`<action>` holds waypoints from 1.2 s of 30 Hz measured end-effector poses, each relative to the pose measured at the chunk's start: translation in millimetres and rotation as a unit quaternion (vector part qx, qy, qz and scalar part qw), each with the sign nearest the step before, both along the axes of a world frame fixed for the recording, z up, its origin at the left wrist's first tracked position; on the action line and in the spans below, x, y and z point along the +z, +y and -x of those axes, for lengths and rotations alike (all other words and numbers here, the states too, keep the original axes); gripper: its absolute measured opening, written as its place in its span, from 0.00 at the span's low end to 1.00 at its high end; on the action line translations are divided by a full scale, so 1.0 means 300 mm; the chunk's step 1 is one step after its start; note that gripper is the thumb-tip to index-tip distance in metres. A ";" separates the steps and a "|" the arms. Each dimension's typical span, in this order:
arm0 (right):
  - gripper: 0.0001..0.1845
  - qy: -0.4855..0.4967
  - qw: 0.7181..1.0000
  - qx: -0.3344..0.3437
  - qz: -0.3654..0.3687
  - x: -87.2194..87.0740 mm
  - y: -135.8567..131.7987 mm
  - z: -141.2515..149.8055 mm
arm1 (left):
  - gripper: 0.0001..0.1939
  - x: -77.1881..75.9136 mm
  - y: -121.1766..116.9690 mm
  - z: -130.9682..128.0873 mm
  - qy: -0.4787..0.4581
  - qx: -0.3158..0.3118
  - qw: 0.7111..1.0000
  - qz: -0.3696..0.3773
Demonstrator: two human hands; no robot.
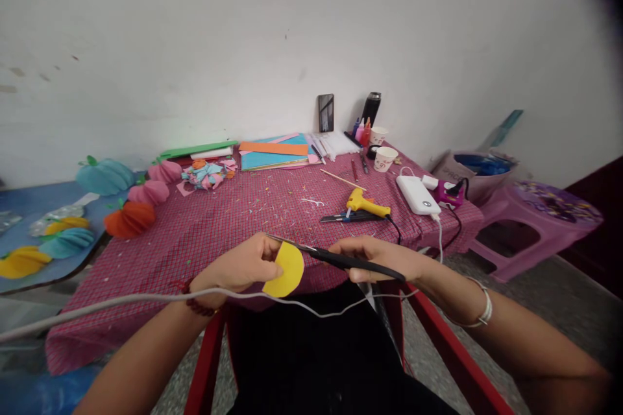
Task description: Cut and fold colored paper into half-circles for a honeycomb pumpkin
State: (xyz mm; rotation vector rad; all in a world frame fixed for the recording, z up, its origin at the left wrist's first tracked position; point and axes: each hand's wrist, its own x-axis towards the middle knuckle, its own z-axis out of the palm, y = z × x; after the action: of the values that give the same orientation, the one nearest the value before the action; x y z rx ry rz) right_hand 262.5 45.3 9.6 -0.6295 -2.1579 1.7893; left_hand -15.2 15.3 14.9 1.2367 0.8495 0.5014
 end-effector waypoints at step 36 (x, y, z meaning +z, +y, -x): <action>0.18 0.228 0.944 -0.210 -0.115 -0.048 0.128 0.424 | 0.07 -0.066 0.051 0.147 0.237 0.242 0.665 -0.665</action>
State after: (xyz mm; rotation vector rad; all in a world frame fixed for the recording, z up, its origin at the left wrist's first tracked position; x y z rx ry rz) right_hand 135.4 83.6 -4.9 -0.5077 -1.7242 1.2811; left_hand -59.4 30.5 -4.9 2.5871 1.3117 1.4326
